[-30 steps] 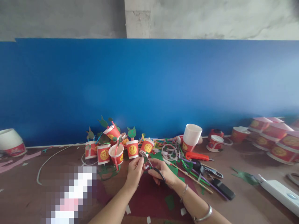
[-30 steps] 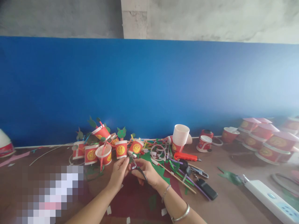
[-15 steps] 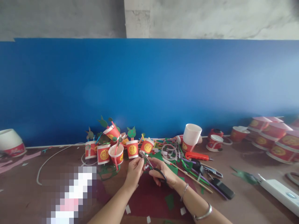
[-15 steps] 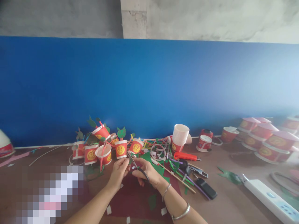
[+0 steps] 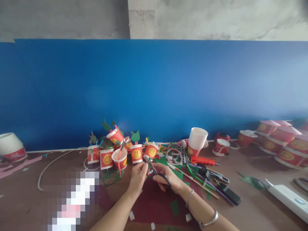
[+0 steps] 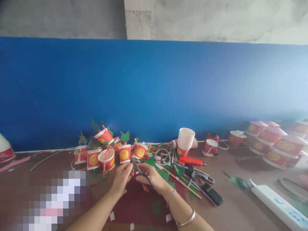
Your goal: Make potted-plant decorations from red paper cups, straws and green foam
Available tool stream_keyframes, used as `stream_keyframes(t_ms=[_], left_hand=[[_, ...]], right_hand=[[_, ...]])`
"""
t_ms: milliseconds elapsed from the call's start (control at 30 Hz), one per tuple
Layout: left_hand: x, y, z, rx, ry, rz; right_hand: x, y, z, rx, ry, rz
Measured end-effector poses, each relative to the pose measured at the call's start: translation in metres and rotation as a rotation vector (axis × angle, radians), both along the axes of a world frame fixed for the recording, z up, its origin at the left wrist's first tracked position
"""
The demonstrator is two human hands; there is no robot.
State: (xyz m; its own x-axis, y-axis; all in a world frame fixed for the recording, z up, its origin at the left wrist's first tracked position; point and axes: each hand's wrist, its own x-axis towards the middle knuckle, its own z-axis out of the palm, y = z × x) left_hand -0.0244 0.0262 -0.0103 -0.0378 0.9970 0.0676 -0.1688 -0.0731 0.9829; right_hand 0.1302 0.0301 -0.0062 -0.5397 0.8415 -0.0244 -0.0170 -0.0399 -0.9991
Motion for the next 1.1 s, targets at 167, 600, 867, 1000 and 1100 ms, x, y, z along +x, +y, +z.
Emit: stream_keyframes(t_ms=[167, 600, 867, 1000, 1100], left_hand=[[0.001, -0.001, 0.003, 0.02, -0.006, -0.004], [0.0, -0.003, 0.002, -0.033, -0.017, 0.0], [0.001, -0.011, 0.007, 0.261, 0.403, 0.016], [0.004, -0.016, 0.01, 0.421, 0.77, 0.044], [0.007, -0.019, 0.013, 0.483, 0.913, 0.028]], right_hand=[[0.0, 0.0, 0.001, -0.002, -0.006, -0.003], [0.011, 0.001, 0.014, -0.017, -0.056, 0.045], [0.029, 0.019, 0.031, 0.252, -0.598, -0.313], [0.05, 0.023, 0.037, 0.373, -0.902, -0.388], [0.062, 0.016, 0.038, 0.417, -1.061, -0.346]])
